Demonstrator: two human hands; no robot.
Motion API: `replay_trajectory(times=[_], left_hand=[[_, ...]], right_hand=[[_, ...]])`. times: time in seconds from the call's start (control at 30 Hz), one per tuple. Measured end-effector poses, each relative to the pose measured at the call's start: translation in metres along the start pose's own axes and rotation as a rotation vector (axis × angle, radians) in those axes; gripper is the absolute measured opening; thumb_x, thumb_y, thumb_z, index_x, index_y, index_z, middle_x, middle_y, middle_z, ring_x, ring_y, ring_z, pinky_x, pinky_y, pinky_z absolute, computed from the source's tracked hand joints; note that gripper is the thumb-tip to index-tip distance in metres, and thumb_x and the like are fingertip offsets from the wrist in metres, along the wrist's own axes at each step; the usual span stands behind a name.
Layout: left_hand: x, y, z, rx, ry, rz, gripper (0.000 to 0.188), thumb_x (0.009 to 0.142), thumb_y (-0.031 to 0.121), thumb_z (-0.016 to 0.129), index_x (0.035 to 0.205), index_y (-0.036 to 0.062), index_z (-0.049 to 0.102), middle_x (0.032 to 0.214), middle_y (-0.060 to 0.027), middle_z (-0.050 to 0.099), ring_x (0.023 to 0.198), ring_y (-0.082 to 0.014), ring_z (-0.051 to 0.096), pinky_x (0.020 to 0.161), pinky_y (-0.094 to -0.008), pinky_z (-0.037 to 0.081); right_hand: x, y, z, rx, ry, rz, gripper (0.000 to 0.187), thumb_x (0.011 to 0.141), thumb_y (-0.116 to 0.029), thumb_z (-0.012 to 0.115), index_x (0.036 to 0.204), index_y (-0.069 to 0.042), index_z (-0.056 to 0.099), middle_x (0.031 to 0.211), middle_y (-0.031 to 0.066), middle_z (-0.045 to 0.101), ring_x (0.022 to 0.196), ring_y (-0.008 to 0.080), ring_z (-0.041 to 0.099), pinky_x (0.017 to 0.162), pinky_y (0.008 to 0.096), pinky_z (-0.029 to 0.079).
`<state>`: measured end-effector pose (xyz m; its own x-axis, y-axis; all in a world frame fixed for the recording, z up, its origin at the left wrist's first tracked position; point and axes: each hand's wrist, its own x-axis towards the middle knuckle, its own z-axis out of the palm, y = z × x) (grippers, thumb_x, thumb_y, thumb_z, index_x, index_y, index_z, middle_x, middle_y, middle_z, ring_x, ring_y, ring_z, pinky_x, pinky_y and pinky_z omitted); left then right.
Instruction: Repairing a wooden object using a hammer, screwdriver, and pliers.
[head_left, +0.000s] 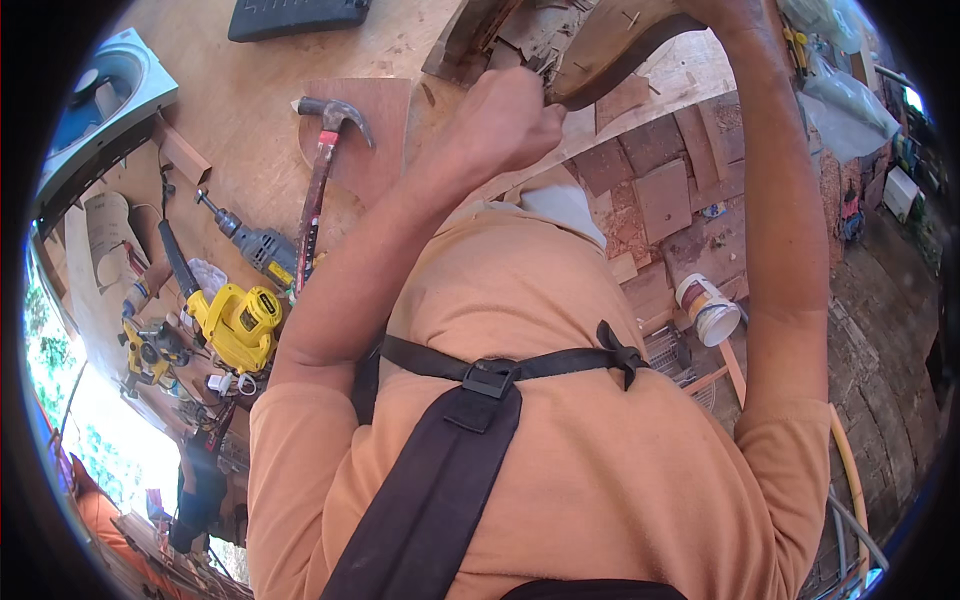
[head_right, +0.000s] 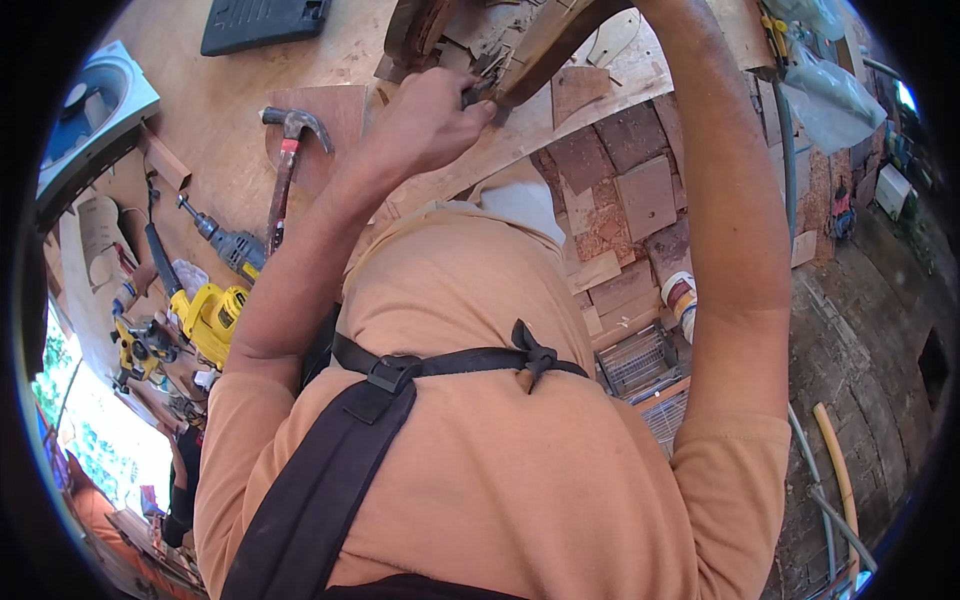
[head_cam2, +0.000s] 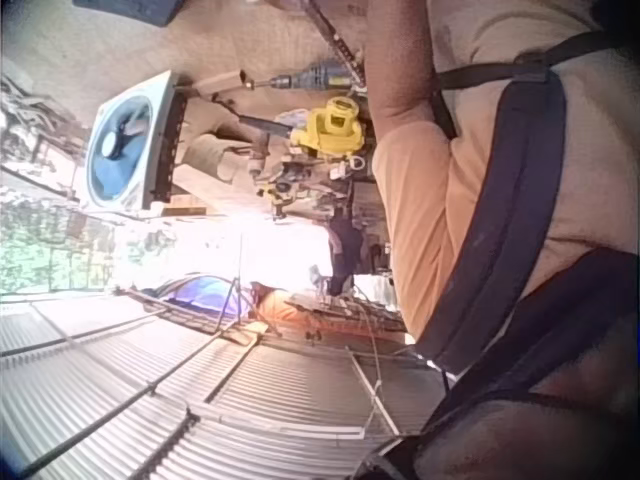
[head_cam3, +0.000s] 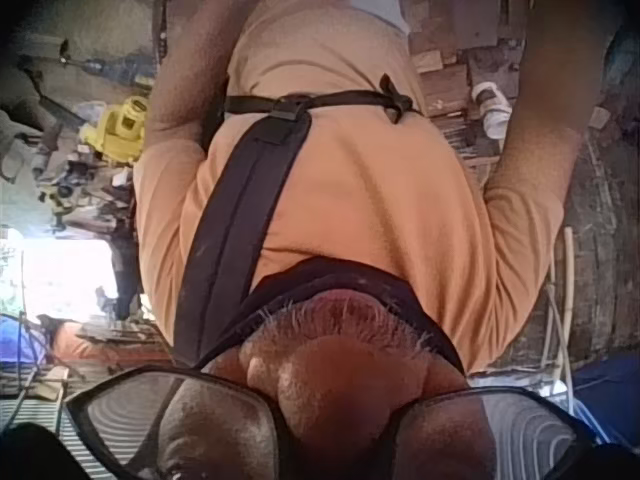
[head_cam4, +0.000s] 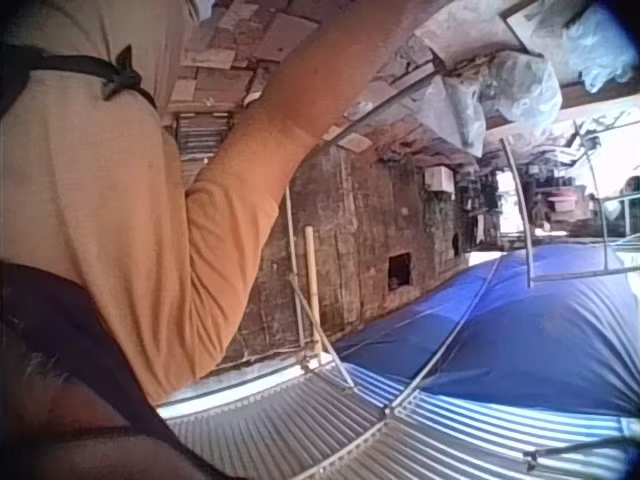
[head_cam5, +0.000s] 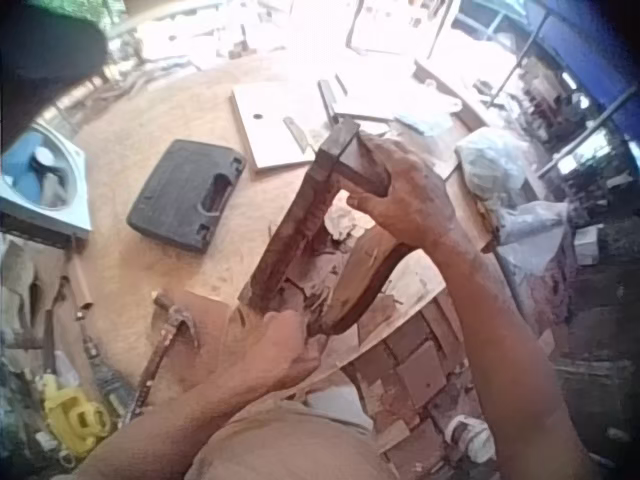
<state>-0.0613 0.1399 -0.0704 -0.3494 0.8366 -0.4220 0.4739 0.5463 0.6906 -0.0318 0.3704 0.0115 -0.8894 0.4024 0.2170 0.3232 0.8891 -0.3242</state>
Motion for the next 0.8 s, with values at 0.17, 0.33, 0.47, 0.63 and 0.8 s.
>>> replay_trajectory(times=[0.17,0.33,0.47,0.63,0.8], left_hand=[[-0.023,-0.026,0.008,-0.702,-0.274,-0.459,0.021,0.093,0.019,0.064,0.101,-0.0007,0.063,0.078,-0.0091,0.065,0.057,-0.0150,0.060,0.045,-0.0306,0.049],[-0.021,-0.045,0.039,-1.305,-0.385,-0.784,0.019,0.092,0.017,0.067,0.080,0.0057,0.058,0.065,-0.0017,0.052,0.047,-0.0108,0.047,0.040,-0.0262,0.041],[-0.018,-0.024,0.058,-1.673,-0.324,-0.871,0.020,0.094,0.018,0.067,0.085,0.0066,0.053,0.067,-0.0007,0.049,0.049,-0.0105,0.045,0.039,-0.0262,0.039],[-0.006,0.019,0.080,-1.611,-0.195,-0.916,0.019,0.095,0.018,0.066,0.089,0.0048,0.054,0.068,-0.0023,0.050,0.051,-0.0121,0.047,0.040,-0.0271,0.041],[-0.010,0.034,0.109,-1.417,0.000,-0.795,0.021,0.090,0.015,0.068,0.088,0.0033,0.051,0.067,-0.0044,0.052,0.049,-0.0141,0.052,0.038,-0.0298,0.040]], right_hand=[[0.003,0.000,-0.002,0.018,-0.019,0.005,0.077,0.073,-0.027,0.081,0.139,-0.001,0.052,0.126,0.0234,0.062,0.118,0.0375,0.059,0.103,0.0411,0.045],[0.003,-0.002,0.000,0.006,-0.022,0.030,0.076,0.074,-0.025,0.081,0.140,-0.002,0.052,0.129,0.0238,0.060,0.120,0.0367,0.058,0.104,0.0407,0.044],[0.002,-0.004,0.000,0.000,-0.032,0.074,0.077,0.074,-0.026,0.082,0.141,-0.003,0.051,0.135,0.0239,0.056,0.126,0.0369,0.054,0.107,0.0404,0.041],[0.007,0.012,0.001,-0.041,-0.055,-0.009,0.079,0.074,-0.026,0.083,0.143,-0.004,0.049,0.143,0.0232,0.050,0.135,0.0376,0.046,0.113,0.0408,0.036],[0.010,0.016,0.006,-0.048,-0.057,-0.061,0.080,0.076,-0.026,0.082,0.143,-0.001,0.048,0.144,0.0237,0.049,0.136,0.0365,0.045,0.115,0.0401,0.034]])
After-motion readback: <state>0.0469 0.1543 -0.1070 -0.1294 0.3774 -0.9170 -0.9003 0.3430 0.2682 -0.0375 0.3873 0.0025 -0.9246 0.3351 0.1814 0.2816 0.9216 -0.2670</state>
